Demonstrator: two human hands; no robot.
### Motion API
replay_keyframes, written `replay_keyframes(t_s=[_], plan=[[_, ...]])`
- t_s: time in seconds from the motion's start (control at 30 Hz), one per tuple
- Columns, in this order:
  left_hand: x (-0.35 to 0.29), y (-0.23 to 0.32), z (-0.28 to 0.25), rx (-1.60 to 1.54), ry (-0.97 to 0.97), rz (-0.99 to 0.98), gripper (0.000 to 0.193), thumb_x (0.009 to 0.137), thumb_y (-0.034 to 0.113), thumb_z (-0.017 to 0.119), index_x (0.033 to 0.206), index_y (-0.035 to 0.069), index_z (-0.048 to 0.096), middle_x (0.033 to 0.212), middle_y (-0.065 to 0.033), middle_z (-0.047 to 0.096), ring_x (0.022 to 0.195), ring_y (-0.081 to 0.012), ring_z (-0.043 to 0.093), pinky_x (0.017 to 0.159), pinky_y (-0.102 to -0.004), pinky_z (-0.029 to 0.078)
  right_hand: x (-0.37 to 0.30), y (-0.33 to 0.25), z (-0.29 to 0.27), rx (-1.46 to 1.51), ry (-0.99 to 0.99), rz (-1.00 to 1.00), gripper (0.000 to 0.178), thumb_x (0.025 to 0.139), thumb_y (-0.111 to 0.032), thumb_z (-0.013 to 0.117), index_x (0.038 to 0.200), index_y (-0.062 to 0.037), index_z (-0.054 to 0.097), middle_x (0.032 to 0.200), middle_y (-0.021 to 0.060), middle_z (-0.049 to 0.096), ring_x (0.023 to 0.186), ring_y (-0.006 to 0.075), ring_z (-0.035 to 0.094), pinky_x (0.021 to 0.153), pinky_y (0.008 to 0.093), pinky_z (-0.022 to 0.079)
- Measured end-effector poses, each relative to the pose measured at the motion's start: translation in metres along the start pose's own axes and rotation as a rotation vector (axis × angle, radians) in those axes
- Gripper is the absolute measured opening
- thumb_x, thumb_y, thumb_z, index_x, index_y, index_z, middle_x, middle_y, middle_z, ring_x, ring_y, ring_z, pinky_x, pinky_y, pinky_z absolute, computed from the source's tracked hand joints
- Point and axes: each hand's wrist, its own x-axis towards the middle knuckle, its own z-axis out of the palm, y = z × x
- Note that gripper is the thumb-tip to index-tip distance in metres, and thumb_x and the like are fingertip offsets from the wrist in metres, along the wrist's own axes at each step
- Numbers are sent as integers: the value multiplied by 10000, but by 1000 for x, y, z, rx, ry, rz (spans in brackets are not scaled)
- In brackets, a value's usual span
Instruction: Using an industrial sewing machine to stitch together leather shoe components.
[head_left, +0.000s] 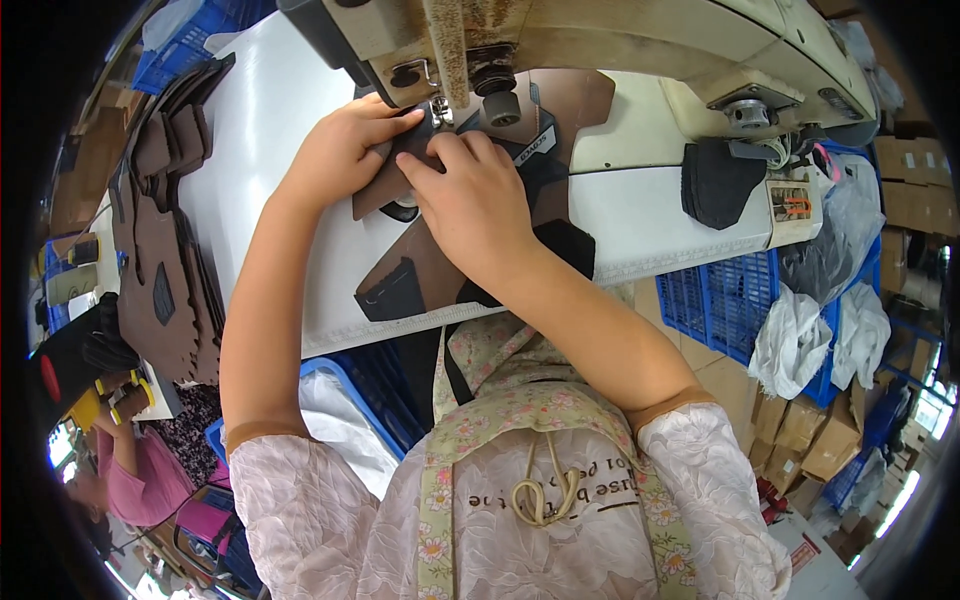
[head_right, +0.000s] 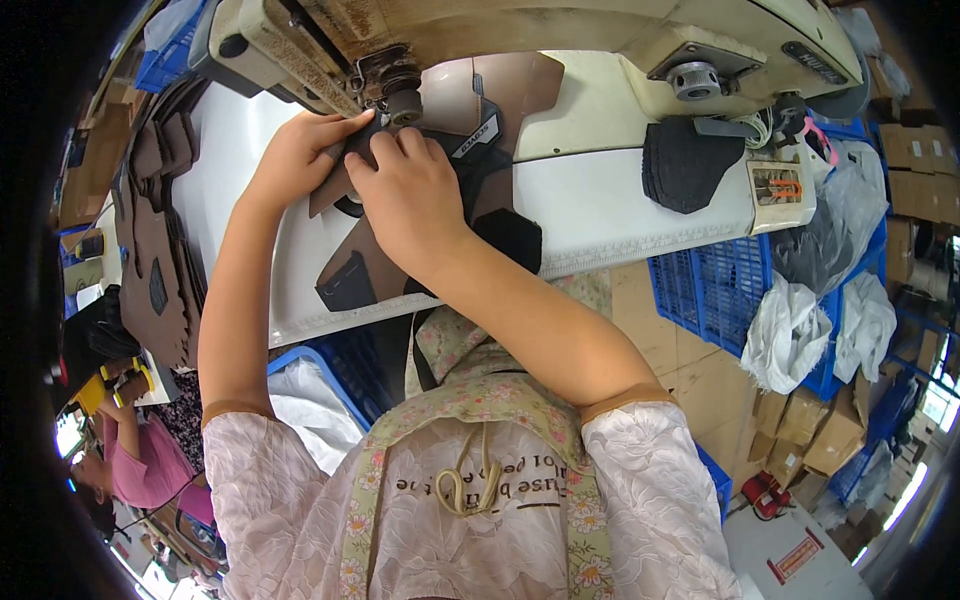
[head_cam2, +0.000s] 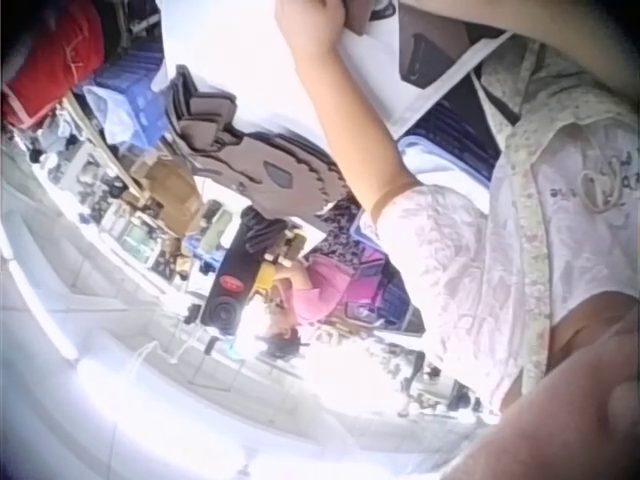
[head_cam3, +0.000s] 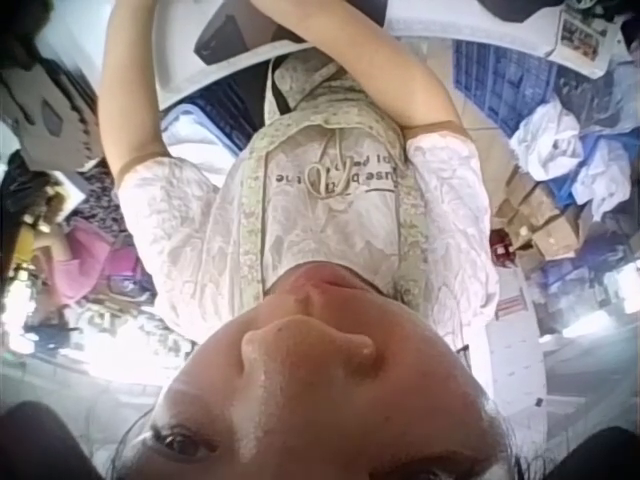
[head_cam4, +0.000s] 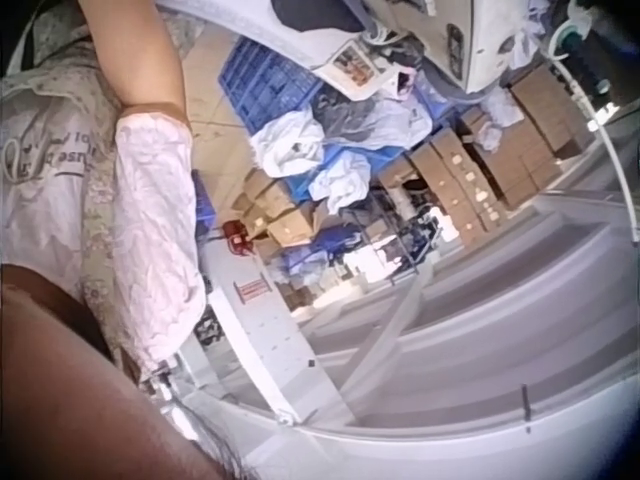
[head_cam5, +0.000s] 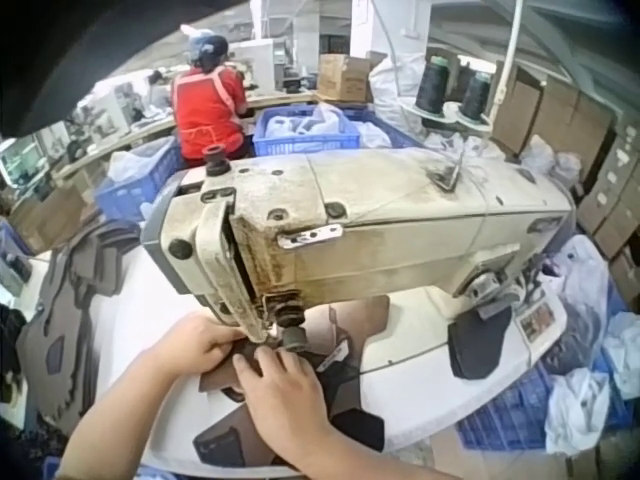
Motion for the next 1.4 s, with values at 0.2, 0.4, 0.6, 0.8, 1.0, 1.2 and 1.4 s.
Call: replay_keyframes(t_s=[0.2,0.4,0.6,0.8,1.0,1.2,1.4], plan=[[-7,15,5,172,20,-44,616,666,-1,542,1264,113,639,941,-123,632,940,-317,585,799,-404,495,5,8,-11,17,-25,-22,192,763,-122,617,922,-91,719,869,59,599,898,251,579,785,382,490],[-9,43,11,278,80,-150,515,714,42,599,1221,112,657,929,-74,604,955,-269,589,763,-367,514,5,25,-27,23,-95,-35,162,756,-103,608,876,-78,713,950,64,645,952,262,595,821,394,496],[-5,37,10,233,125,-147,316,793,112,657,1103,104,715,1021,-61,649,1012,-264,596,801,-370,518,11,6,-22,-118,43,-207,164,763,-89,595,876,-3,676,892,80,620,968,248,573,902,368,458],[-8,27,14,224,144,-115,254,821,141,669,1061,91,735,1047,-70,664,1037,-281,593,834,-373,507,-3,1,-9,-143,-23,-183,145,770,-93,600,834,-1,691,847,102,635,942,254,584,950,388,447],[-13,25,20,199,165,-148,248,852,153,663,1078,74,724,1037,-74,667,999,-280,591,821,-372,493,-11,9,-9,-104,-35,-228,204,766,-99,599,885,24,711,933,141,684,956,265,609,999,400,439],[-14,21,23,203,159,-187,257,835,236,689,1077,173,748,1229,-71,644,1226,-267,551,913,-368,506,-12,14,-13,-71,-59,-251,199,766,-100,595,876,20,710,897,125,689,947,247,622,986,407,449],[-15,21,22,207,157,-190,259,834,244,693,1076,172,747,1239,-61,644,1229,-266,550,914,-368,506,-11,19,-18,-48,-86,-273,214,746,-100,593,878,23,708,906,134,692,939,257,623,983,404,452]])
